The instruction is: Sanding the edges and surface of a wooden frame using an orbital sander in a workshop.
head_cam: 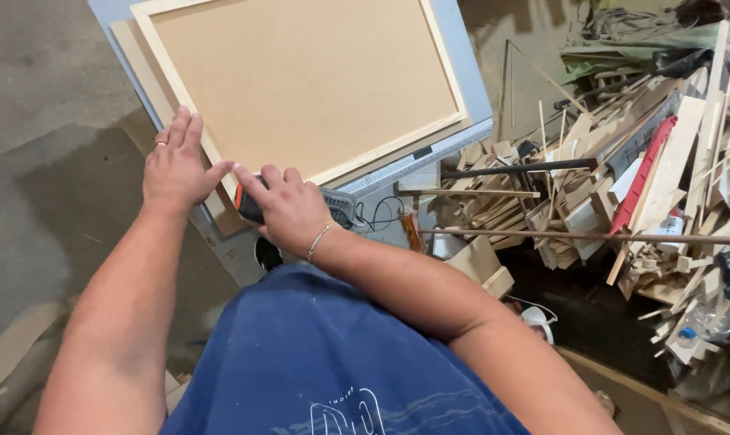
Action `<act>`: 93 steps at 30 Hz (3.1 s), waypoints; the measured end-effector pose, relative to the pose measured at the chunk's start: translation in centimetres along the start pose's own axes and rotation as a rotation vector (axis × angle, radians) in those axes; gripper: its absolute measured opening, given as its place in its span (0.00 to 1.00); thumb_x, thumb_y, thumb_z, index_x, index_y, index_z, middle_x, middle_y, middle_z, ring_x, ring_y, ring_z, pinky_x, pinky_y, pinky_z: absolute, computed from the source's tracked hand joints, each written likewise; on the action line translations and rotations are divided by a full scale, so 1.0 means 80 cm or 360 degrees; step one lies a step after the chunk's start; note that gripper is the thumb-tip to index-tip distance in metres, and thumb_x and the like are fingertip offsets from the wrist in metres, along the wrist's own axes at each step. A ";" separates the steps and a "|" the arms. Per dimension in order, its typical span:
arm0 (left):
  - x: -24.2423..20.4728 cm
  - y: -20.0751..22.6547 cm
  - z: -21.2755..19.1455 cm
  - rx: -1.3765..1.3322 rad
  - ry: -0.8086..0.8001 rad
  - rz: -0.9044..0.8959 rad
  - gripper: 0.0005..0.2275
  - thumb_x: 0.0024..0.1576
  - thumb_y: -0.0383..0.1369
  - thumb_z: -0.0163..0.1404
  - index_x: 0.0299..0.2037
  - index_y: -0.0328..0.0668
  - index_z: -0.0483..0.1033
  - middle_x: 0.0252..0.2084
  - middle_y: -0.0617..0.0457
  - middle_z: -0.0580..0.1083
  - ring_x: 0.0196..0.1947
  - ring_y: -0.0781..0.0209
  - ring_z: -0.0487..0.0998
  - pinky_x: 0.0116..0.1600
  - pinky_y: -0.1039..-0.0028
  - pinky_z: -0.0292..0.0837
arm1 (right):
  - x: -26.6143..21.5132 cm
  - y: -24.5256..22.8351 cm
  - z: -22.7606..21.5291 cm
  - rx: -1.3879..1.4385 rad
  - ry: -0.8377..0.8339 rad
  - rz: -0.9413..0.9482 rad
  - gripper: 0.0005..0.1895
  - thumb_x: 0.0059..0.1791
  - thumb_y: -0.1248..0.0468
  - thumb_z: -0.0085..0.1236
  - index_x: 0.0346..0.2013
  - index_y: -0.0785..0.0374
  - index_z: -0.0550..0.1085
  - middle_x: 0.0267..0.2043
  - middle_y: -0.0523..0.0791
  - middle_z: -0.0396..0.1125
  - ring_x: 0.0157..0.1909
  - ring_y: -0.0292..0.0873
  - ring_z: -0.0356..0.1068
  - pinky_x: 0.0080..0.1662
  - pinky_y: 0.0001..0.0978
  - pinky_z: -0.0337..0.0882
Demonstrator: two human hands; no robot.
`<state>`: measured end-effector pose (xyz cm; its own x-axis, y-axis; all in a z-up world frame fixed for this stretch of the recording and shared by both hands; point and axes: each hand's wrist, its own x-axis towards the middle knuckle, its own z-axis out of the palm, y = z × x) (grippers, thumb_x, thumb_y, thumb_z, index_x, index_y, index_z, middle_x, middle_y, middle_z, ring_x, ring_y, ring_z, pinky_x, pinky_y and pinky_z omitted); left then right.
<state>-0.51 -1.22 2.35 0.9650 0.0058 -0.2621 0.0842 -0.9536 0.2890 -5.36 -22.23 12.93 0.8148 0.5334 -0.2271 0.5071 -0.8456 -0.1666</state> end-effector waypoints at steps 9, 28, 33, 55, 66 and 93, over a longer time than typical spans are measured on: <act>-0.001 0.003 -0.004 0.0008 -0.0092 -0.0082 0.45 0.52 0.63 0.50 0.79 0.53 0.53 0.81 0.61 0.47 0.74 0.51 0.56 0.66 0.53 0.69 | -0.002 0.065 -0.002 -0.0042 0.0149 0.0167 0.51 0.40 0.46 0.70 0.73 0.45 0.55 0.53 0.45 0.60 0.50 0.53 0.68 0.43 0.53 0.80; -0.001 0.003 -0.005 0.0003 -0.0072 -0.0082 0.44 0.53 0.64 0.48 0.79 0.54 0.54 0.81 0.61 0.48 0.75 0.54 0.55 0.68 0.56 0.66 | -0.022 0.257 -0.039 -0.0063 0.0099 0.0767 0.51 0.41 0.46 0.69 0.75 0.41 0.53 0.59 0.42 0.59 0.58 0.52 0.67 0.54 0.53 0.76; 0.002 0.002 -0.002 0.0009 -0.0083 -0.0092 0.45 0.53 0.64 0.48 0.79 0.54 0.53 0.81 0.63 0.47 0.75 0.54 0.54 0.68 0.55 0.66 | -0.028 0.282 -0.051 -0.0047 0.0109 0.0926 0.51 0.42 0.46 0.69 0.75 0.41 0.53 0.59 0.42 0.59 0.59 0.52 0.67 0.55 0.54 0.75; -0.002 0.091 0.009 -0.0351 0.0309 -0.0410 0.42 0.62 0.55 0.47 0.77 0.28 0.48 0.79 0.37 0.45 0.78 0.41 0.43 0.74 0.45 0.41 | -0.026 0.204 -0.021 -0.0008 0.0304 0.0545 0.52 0.38 0.46 0.72 0.72 0.48 0.57 0.50 0.48 0.62 0.44 0.56 0.67 0.36 0.51 0.74; -0.006 0.083 0.038 -0.0331 0.0591 -0.0292 0.39 0.64 0.47 0.53 0.77 0.23 0.54 0.78 0.32 0.49 0.76 0.32 0.47 0.72 0.39 0.41 | -0.032 0.311 -0.049 0.0107 0.0265 0.0793 0.50 0.40 0.49 0.69 0.73 0.48 0.54 0.55 0.50 0.61 0.49 0.58 0.66 0.38 0.55 0.73; -0.002 0.086 0.036 -0.0378 0.0526 -0.0263 0.41 0.62 0.46 0.55 0.78 0.25 0.50 0.79 0.34 0.46 0.78 0.35 0.46 0.74 0.41 0.38 | -0.042 0.482 -0.111 0.0096 0.0095 0.1254 0.50 0.43 0.48 0.67 0.75 0.48 0.52 0.57 0.51 0.60 0.54 0.55 0.67 0.48 0.54 0.73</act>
<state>-0.83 -8.62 1.69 0.9582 0.2850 -0.0252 0.2615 -0.8364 0.4817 14.00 -56.82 15.79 0.9421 -0.2252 -0.2484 -0.2399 -0.9703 -0.0303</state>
